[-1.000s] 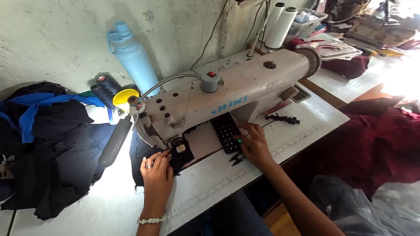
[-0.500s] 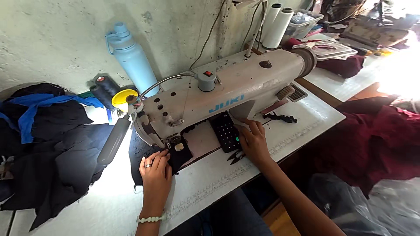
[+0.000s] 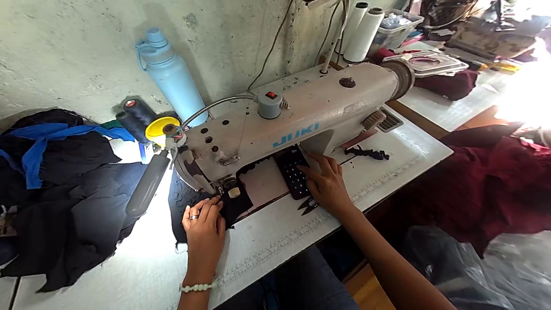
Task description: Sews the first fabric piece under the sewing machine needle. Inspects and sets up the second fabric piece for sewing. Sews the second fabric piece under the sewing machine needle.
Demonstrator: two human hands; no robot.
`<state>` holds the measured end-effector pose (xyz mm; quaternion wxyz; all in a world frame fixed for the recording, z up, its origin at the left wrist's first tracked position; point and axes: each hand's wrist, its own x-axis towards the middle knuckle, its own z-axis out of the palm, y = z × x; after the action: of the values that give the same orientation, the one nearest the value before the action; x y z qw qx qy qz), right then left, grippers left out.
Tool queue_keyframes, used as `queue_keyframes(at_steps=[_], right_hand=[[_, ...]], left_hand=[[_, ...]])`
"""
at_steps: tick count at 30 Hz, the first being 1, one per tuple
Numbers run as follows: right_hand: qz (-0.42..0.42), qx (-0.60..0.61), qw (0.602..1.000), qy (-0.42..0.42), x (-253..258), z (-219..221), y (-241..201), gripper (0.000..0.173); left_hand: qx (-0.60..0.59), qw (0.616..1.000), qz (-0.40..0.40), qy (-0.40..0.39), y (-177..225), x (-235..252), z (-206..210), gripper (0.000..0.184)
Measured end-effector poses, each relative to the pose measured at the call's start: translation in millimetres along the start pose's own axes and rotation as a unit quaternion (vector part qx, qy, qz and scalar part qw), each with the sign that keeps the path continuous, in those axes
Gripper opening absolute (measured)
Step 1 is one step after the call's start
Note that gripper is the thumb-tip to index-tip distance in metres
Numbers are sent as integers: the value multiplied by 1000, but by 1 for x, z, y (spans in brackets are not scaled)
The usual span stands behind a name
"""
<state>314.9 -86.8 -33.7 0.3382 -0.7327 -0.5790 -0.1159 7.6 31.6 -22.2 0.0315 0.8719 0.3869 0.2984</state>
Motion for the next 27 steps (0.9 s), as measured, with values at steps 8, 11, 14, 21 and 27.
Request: queue_keyframes(at_steps=[8, 11, 14, 21, 27], right_hand=[[38, 25, 998, 35, -1, -4, 1, 33], [42, 29, 998, 37, -1, -5, 1, 33], [42, 29, 998, 40, -1, -4, 1, 33], [-20, 8, 999, 26, 7, -1, -6, 34], [-48, -18, 997, -55, 23, 10, -17, 33]], left_hand=[[-6, 1000, 1, 2, -1, 0, 1, 30], [-6, 1000, -2, -1, 0, 0, 0, 31], [-5, 1000, -1, 2, 0, -1, 0, 30], [-6, 1000, -6, 4, 0, -1, 0, 29], [-17, 1000, -11, 6, -2, -2, 1, 28]])
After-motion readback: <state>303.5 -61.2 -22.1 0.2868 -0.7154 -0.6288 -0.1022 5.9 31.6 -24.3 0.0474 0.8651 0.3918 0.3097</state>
